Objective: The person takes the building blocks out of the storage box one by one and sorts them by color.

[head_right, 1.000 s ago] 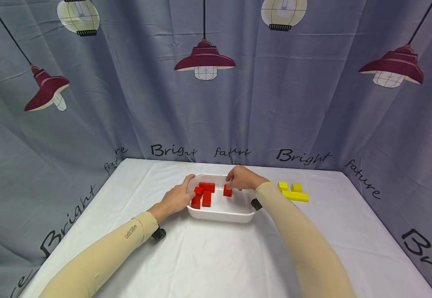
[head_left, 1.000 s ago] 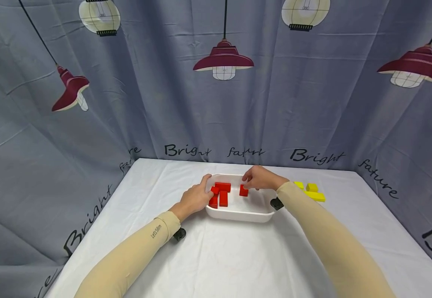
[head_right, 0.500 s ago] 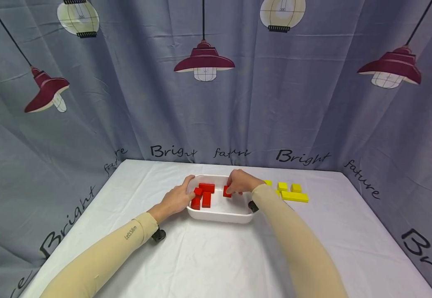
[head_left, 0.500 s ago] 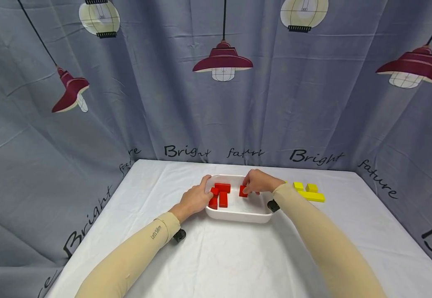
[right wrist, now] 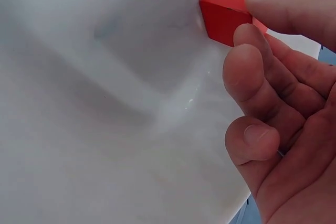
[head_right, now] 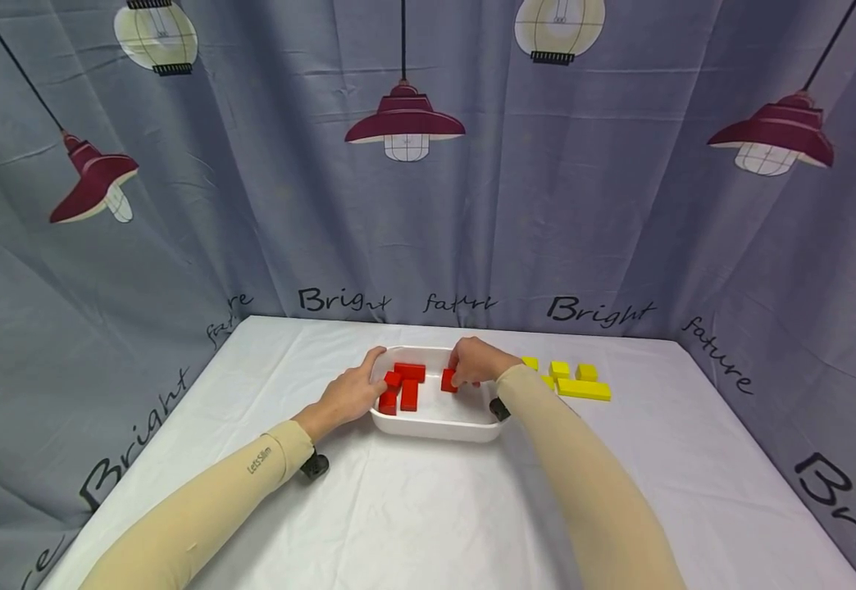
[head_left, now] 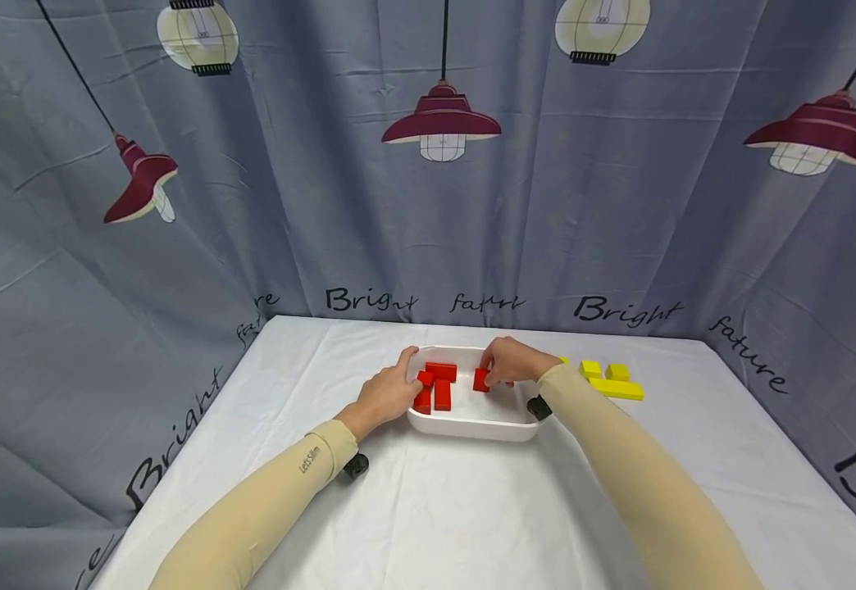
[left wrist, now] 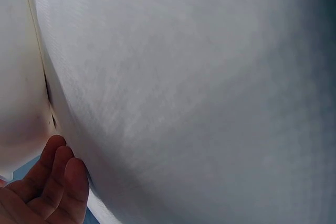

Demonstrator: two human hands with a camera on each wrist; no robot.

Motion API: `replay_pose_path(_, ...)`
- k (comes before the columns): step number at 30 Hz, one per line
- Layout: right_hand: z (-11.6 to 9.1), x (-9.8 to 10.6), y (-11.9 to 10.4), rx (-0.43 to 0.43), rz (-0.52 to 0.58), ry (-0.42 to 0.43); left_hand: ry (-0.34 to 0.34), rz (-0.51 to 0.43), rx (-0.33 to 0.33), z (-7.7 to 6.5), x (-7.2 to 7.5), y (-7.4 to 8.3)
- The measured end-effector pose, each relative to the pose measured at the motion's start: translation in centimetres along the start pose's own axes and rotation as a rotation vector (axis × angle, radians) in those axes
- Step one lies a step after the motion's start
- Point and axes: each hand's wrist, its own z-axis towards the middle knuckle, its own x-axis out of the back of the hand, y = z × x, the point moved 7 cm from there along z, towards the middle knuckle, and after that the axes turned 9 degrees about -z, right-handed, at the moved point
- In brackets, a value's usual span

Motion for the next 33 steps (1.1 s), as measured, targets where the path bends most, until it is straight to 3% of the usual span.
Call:
replay_pose_path(15, 0.0, -0.1, -0.3, -0.019, -0.057, -0.003, -0.001, -0.001, 0.0, -0.1, 0.0, 0.1)
replay_pose_path(33, -1.8, 2.3, -2.2, 0.044, -0.043, 0.02, 0.006, -0.006, -0.003, -0.3, 0.1, 0.3)
